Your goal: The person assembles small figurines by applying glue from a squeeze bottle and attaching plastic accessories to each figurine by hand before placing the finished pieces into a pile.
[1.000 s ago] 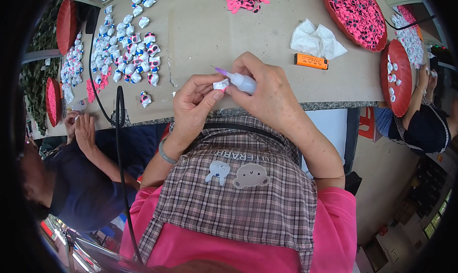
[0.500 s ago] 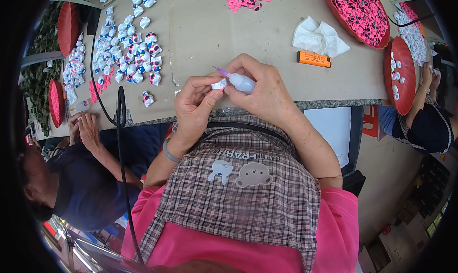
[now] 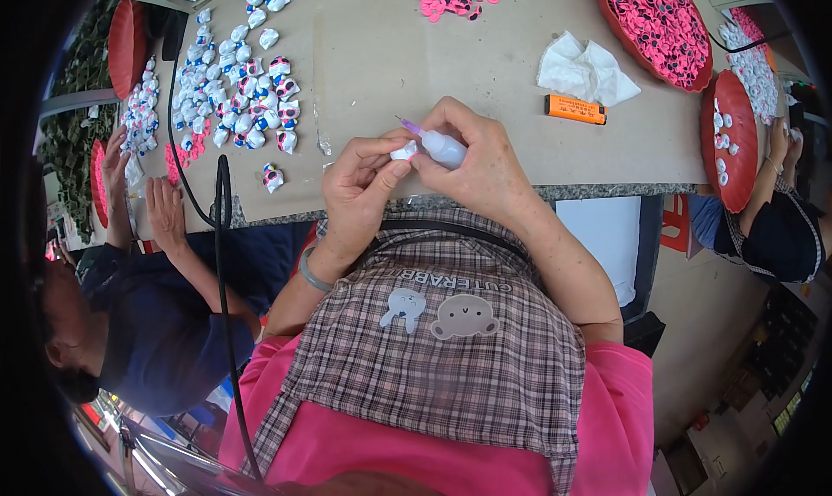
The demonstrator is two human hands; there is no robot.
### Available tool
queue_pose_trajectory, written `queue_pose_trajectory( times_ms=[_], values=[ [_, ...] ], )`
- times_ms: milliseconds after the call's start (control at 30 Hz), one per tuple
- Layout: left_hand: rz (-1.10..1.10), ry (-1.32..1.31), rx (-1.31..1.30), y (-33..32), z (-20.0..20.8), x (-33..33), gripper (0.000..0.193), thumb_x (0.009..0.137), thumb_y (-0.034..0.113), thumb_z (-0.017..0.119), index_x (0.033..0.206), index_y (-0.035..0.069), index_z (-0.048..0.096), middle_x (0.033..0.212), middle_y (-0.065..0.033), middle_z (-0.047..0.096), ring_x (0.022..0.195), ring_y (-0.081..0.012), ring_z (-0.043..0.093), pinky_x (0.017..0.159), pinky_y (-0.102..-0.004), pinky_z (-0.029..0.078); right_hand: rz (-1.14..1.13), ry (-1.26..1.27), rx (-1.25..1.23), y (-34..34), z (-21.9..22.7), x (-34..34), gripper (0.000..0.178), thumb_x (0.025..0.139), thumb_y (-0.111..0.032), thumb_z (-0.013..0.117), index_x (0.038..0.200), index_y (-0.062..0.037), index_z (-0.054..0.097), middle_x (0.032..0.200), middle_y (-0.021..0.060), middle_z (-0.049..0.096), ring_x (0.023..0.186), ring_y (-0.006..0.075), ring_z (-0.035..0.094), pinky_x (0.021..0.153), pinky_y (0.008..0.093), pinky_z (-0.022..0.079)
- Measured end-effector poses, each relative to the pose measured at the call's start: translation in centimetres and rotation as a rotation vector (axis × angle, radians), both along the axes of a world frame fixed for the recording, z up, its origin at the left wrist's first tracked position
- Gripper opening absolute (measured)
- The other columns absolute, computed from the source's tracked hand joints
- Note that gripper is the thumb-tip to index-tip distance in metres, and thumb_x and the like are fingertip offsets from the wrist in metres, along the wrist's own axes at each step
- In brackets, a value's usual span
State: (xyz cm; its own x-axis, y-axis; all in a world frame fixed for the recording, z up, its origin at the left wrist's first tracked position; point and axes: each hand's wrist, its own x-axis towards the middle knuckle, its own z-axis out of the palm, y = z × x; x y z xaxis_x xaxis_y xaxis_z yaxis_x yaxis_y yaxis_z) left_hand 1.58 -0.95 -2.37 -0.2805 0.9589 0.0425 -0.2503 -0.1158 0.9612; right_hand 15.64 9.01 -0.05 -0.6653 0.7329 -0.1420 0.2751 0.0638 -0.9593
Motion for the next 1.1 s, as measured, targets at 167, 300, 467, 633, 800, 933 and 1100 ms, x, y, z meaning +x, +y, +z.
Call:
queue_pose_trajectory(
  times_ms=[167,300,467,633,800,933,1100],
  values=[
    [-0.009,-0.173,0.011,0.0,-0.3,-0.7,0.022,0.088,-0.007,0.056,0.109,-0.005,0.054,0.116,-0.0198,0.060,0.109,-0.0233,0.059,0.096,-0.0338,0.049,0.029,0.118,-0.032,0.4,0.9,-0.2,0.018,0.078,0.001,0.064,0.094,-0.0031,0.055,0.080,0.0011,0.057,0.069,0.0057,0.054,0.060,0.0216,0.046],
    [-0.041,-0.225,0.033,0.1,-0.4,-1.0,0.022,0.088,-0.007,0.057,0.109,-0.005,0.054,0.115,-0.0212,0.059,0.110,-0.0248,0.059,0.096,-0.0355,0.050,0.024,0.147,-0.068,0.6,0.9,-0.5,0.017,0.080,0.002,0.061,0.095,-0.0021,0.055,0.080,0.0016,0.055,0.063,0.0048,0.053,0.050,0.0197,0.045],
    [-0.040,-0.227,0.054,0.1,-0.5,-1.2,0.021,0.088,-0.007,0.056,0.109,-0.006,0.053,0.116,-0.0211,0.059,0.110,-0.0248,0.058,0.096,-0.0362,0.049,0.025,0.148,-0.103,0.5,1.1,-0.8,0.016,0.081,0.002,0.061,0.095,-0.0026,0.055,0.079,0.0012,0.055,0.063,0.0047,0.052,0.051,0.0200,0.045],
    [0.010,-0.249,0.042,-0.2,-0.7,-1.0,0.021,0.088,-0.007,0.057,0.109,-0.003,0.055,0.116,-0.0174,0.060,0.110,-0.0214,0.058,0.095,-0.0317,0.049,0.053,0.067,-0.146,0.5,1.5,-1.0,0.017,0.078,-0.003,0.065,0.093,-0.0019,0.057,0.082,0.0031,0.063,0.076,0.0080,0.057,0.070,0.0245,0.048],
    [-0.029,-0.263,-0.020,0.2,-0.3,-0.8,0.019,0.088,-0.006,0.058,0.107,-0.003,0.057,0.113,-0.0142,0.062,0.105,-0.0173,0.060,0.092,-0.0288,0.050,-0.061,0.069,-0.083,-0.1,1.0,-0.7,0.018,0.077,0.001,0.064,0.093,-0.0008,0.055,0.080,0.0028,0.061,0.077,0.0072,0.057,0.069,0.0229,0.047],
    [0.049,-0.202,-0.017,0.1,0.1,-0.6,0.020,0.088,-0.005,0.058,0.107,-0.004,0.057,0.111,-0.0138,0.063,0.103,-0.0176,0.061,0.091,-0.0285,0.051,-0.063,0.056,0.044,-0.5,0.9,-1.7,0.017,0.077,0.002,0.063,0.090,-0.0013,0.054,0.081,0.0029,0.061,0.077,0.0076,0.057,0.069,0.0225,0.047],
    [0.051,-0.141,-0.082,0.4,0.5,-1.3,0.018,0.086,-0.003,0.061,0.104,-0.003,0.061,0.107,-0.0121,0.066,0.100,-0.0165,0.063,0.086,-0.0270,0.052,-0.063,0.077,0.008,-0.3,0.5,-1.5,0.021,0.079,0.004,0.063,0.099,-0.0020,0.058,0.077,0.0004,0.057,0.067,0.0058,0.053,0.061,0.0210,0.046]
  ],
)
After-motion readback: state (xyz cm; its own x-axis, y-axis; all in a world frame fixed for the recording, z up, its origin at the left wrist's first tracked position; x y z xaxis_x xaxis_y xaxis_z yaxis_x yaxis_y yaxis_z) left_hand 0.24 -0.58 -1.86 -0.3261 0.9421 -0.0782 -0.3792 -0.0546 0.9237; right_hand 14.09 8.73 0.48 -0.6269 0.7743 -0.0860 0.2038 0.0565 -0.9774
